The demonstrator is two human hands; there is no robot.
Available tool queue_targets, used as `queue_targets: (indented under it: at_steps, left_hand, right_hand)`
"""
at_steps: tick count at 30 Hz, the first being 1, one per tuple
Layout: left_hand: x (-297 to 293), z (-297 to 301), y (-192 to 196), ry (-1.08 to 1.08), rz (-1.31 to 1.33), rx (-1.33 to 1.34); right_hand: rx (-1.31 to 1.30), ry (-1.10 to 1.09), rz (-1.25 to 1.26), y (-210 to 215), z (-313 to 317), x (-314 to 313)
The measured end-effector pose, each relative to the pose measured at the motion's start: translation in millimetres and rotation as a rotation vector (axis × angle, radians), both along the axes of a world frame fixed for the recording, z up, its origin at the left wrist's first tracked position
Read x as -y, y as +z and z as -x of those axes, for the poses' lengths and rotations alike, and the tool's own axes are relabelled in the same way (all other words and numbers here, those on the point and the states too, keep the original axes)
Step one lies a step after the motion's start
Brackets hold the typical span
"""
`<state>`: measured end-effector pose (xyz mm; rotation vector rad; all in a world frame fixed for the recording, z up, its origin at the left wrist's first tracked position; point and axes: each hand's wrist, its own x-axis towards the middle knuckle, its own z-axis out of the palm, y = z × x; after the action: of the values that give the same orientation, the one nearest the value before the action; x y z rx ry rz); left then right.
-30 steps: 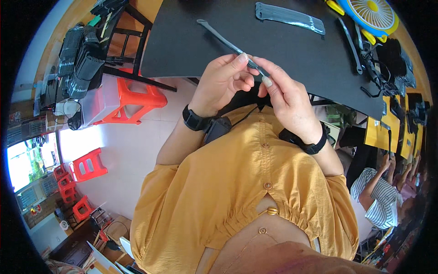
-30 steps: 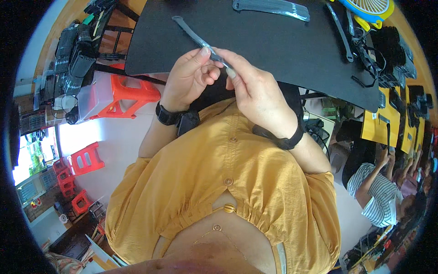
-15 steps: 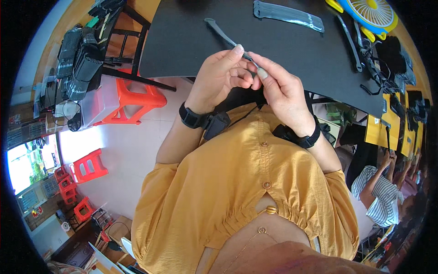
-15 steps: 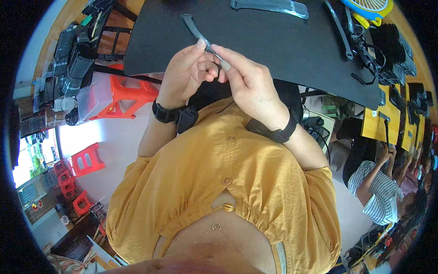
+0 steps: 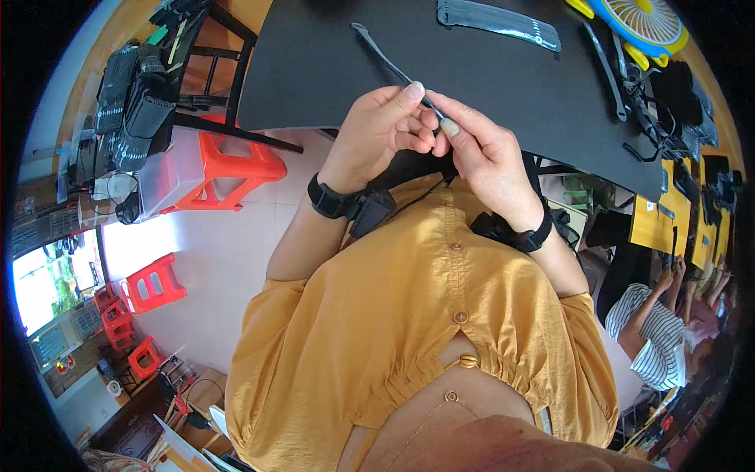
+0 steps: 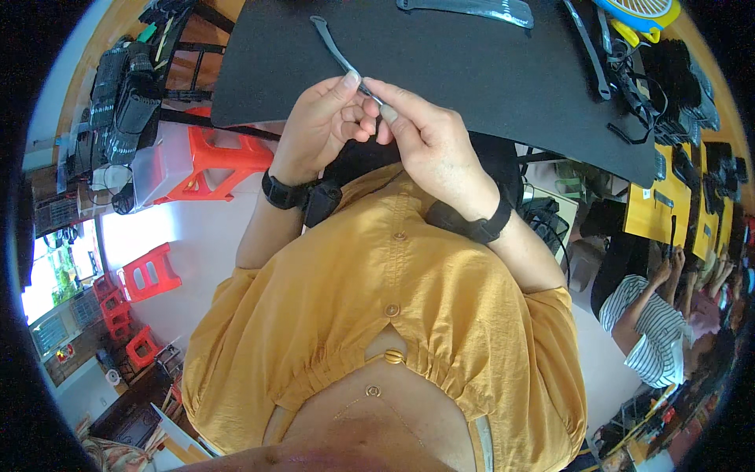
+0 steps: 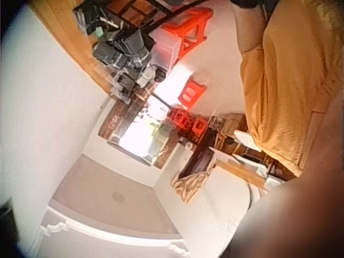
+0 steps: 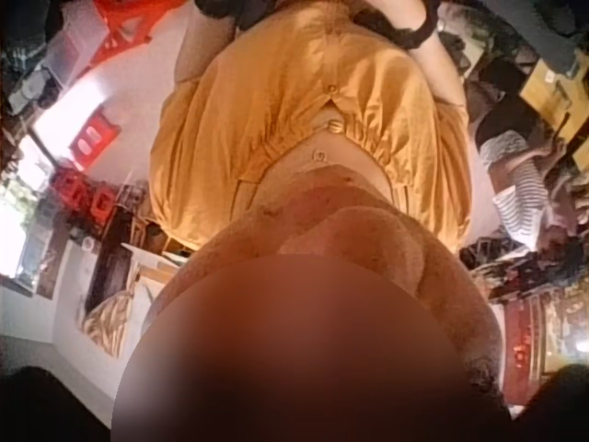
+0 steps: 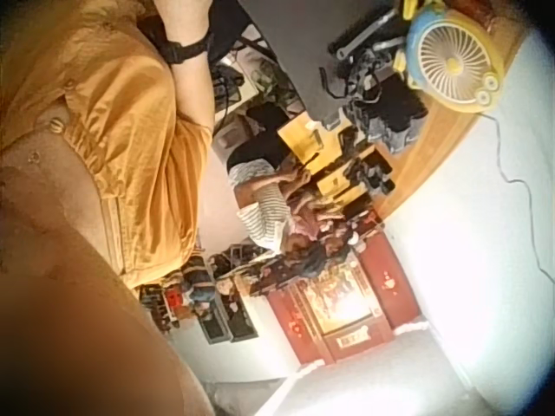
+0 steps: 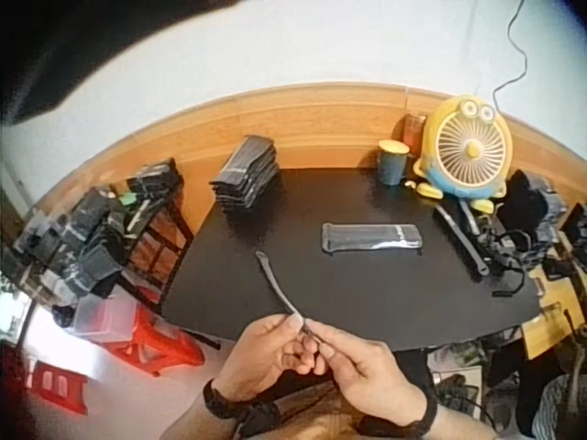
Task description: The person is assembling components of a leather strap using a small poking tool.
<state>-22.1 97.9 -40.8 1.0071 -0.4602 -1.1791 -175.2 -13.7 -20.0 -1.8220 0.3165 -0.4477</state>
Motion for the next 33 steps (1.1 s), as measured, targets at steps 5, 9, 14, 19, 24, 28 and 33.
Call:
queue_targets:
  at_steps: [5,9,14,19,24,28,33]
  left_hand:
    - [0.5,3.4,5.5,0.029,-0.094,0.069]
    - [-0.2,15.6,5.9,0.247,-0.212,0.697]
    - [1.7,23.7,5.0,0.256,-0.099,0.865]
    - [0.4,24.2,-4.3,0.247,-0.005,0.93]
    - [2.0,23.6,-16.1,0.225,0.045,0.883]
    - [7.0,25.9,-23.6,0.263,0.109,0.747]
    - [5.8,29.6,-28.1,0.309,0.122,0.66]
  right_hand:
    - [-0.064,-0.019,-0.08,-7.7,-0.6,6.1]
    - [0.003,-0.018,0.051,-10.6,-0.8,9.5]
    - [0.051,0.028,-0.072,-2.6,0.3,8.5]
    - [0.036,0.045,-0.147,-1.8,3.9,7.5]
    - [0.026,0.048,-0.234,-3.8,5.7,7.4]
    - [0.04,0.055,-0.322,-8.6,6.5,8.0]
    - [0.055,0.043,-0.299,-9.3,3.8,4.4]
